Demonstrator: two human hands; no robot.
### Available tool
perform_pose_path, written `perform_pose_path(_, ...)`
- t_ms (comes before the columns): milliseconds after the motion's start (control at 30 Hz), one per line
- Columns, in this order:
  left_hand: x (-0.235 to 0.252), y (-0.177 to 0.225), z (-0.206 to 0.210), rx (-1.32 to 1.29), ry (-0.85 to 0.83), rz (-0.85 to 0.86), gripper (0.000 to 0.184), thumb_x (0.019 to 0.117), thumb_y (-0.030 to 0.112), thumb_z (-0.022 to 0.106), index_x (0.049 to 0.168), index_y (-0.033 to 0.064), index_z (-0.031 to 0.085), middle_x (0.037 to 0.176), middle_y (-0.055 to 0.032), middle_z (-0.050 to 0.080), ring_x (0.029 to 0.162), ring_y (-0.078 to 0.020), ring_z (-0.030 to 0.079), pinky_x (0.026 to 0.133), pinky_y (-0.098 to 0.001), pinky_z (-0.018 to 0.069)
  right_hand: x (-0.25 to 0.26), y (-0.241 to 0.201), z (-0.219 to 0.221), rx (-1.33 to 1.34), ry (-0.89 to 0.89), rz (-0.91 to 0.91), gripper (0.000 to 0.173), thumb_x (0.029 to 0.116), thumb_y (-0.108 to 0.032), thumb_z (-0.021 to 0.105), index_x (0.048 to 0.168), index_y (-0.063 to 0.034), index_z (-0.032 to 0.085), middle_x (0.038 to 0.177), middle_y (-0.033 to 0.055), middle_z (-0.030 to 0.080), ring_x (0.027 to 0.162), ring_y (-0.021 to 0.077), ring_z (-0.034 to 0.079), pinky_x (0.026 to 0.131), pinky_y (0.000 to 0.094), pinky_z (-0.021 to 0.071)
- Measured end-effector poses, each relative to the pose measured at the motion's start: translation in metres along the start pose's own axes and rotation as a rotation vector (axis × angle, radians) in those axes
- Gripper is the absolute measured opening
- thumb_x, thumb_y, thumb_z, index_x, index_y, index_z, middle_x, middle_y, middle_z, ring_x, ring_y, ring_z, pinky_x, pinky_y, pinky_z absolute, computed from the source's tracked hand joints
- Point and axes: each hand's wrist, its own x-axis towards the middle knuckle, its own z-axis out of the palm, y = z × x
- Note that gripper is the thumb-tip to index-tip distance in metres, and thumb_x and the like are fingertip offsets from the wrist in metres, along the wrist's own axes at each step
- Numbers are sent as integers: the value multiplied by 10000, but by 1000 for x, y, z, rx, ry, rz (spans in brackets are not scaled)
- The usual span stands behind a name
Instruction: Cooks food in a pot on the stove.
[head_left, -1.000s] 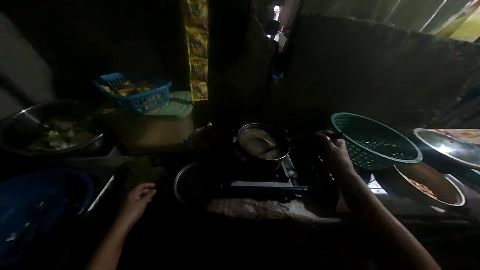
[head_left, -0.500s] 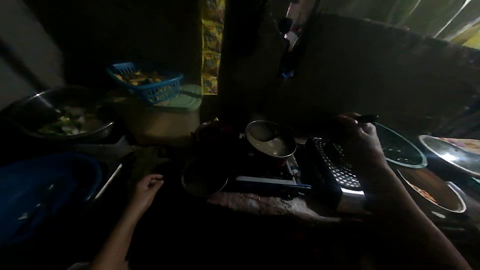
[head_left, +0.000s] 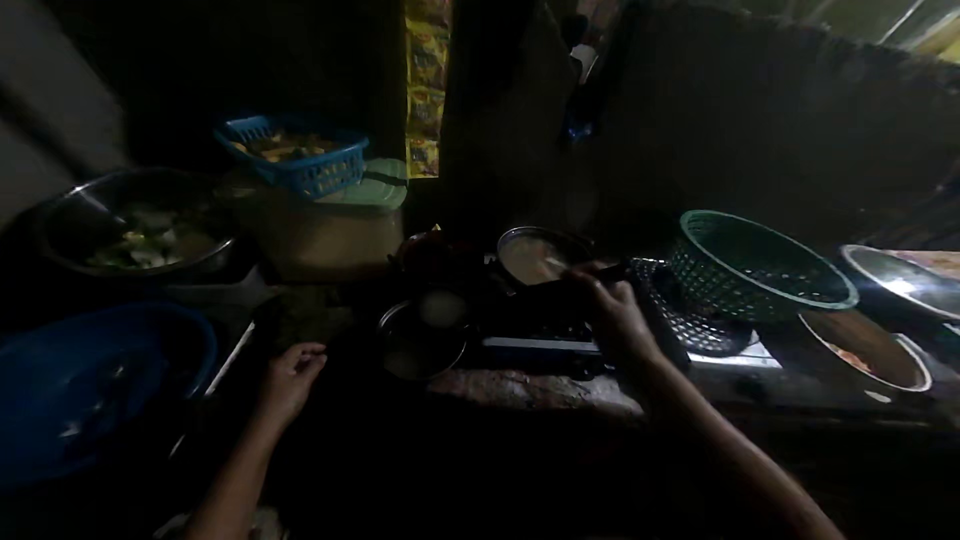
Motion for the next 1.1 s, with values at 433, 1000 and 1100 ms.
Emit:
perform_pose_path(433, 5, 20, 5, 28, 43, 59, 303, 1049, 109, 547, 1283, -79, 591, 1154, -255, 646, 981, -281, 631, 881, -464, 511, -54, 24, 30, -841, -614, -935, 99, 971, -84, 623, 1002, -59, 713, 941, 166, 675, 827, 289, 690, 730, 363, 594)
perform_pose_path(1000, -1, 20, 8, 59, 187, 74, 289, 1042, 95, 550, 1257, -90, 605, 1175, -296, 642, 1005, -345, 636, 902, -521, 503, 4, 11, -84, -910, -53, -626, 149, 928, -89, 635, 1018, -7, 722, 919, 117, 683, 795, 201, 677, 744, 357, 580)
perform_pose_path(1100, -2, 19, 12, 48, 194, 63, 287, 1042, 104, 552, 1253, -82, 611, 1146, -274, 650, 958, -299, 630, 872, -480, 505, 16, 18, -93, -820, -31, -504, 126, 931, -56, 674, 1023, 16, 719, 926, 116, 711, 831, 175, 686, 791, 364, 582)
